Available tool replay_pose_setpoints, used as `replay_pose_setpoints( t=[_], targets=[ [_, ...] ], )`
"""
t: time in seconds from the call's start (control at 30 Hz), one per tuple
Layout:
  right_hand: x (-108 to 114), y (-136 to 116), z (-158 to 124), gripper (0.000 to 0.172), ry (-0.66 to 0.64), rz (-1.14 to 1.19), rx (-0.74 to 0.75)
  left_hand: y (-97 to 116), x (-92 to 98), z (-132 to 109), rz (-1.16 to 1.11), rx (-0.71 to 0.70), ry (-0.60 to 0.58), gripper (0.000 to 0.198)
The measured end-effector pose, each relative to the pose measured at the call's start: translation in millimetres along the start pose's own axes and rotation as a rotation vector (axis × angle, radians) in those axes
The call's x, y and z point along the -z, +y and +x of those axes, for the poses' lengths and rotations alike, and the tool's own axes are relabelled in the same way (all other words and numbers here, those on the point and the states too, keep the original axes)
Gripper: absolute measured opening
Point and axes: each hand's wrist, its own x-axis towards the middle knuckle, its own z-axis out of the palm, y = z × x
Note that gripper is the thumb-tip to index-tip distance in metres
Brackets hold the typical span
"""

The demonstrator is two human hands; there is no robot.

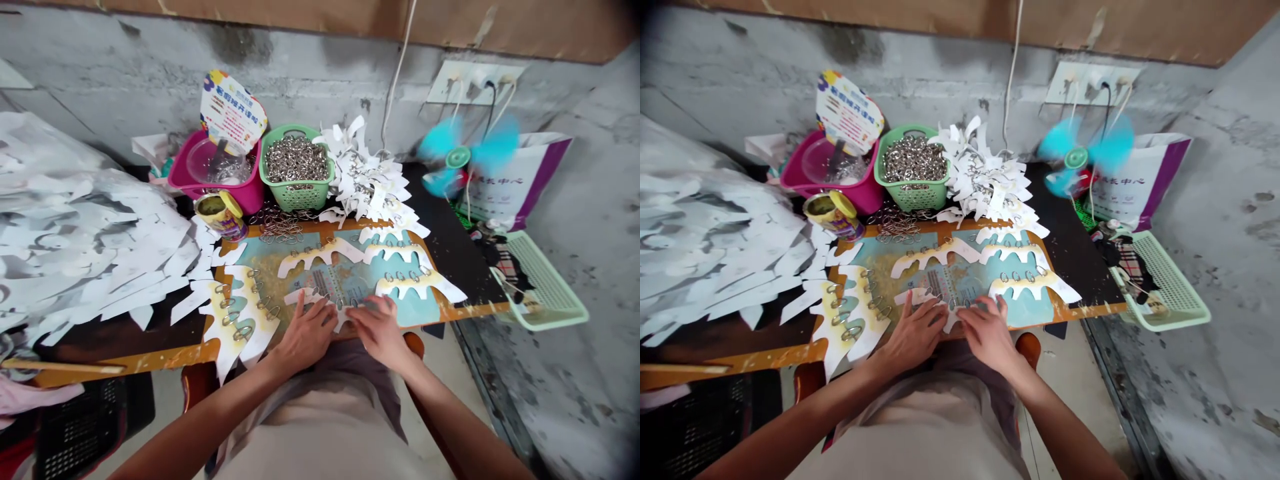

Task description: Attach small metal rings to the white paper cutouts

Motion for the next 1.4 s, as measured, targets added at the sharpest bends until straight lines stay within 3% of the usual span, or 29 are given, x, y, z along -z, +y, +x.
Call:
replay_pose_setpoints(
  t=[0.13, 0.2, 0.4, 0.53, 0.63, 0.7, 0.87, 1.0, 1.1, 1.27, 1.4],
  targets=[
    [5.9, 12.2, -6.4, 0.028, 0.339, 0.143, -0.157, 4.2, -0.2, -0.2, -0.011, 0.026, 0.047, 0.026],
    [4.5, 15.6, -8.9, 0.028, 0.402, 0.118, -0.184, 3.9, 2.8, 0.5, -0.011, 0.063, 0.065, 0.027],
    [-8.0, 23.0, -13.6, 0.041, 0.182, -0.002, -0.086, -0.8, 10.2, 5.3, -0.134, 0.131, 0.078, 0.029],
    [-11.4, 25.4, -15.4, 0.043, 0.066, -0.099, -0.060, 3.5, 5.9, 12.6, -0.228, 0.237, 0.244, 0.019],
    [-8.9, 24.9, -14.1, 0.045, 0.020, -0.140, -0.030, 4.5, 2.3, 23.3, -0.237, 0.232, 0.343, 0.015],
    [-6.7, 24.8, -11.7, 0.045, 0.008, -0.141, -0.005, 0.6, 0.9, 33.3, -0.223, 0.132, 0.289, 0.019],
    [-4.8, 28.9, -5.3, 0.047, 0.027, -0.101, 0.025, -17.1, 1.7, 59.6, -0.208, -0.232, -0.048, 0.033],
    [-4.2, 32.6, -2.6, 0.044, 0.027, -0.092, 0.022, -25.3, 2.6, 68.2, -0.253, -0.280, -0.151, 0.033],
    [-2.9, 33.9, -2.9, 0.039, 0.018, -0.155, 0.029, -25.7, -2.6, 63.1, -0.259, -0.294, -0.153, 0.028],
    [-2.6, 33.8, -7.5, 0.036, -0.044, -0.240, 0.067, -19.4, -14.7, 48.6, -0.195, -0.251, -0.017, 0.020],
    [-1.6, 36.0, -8.4, 0.034, -0.044, -0.151, 0.058, -11.2, -10.6, 41.1, -0.113, -0.222, -0.013, 0.027]
  ],
)
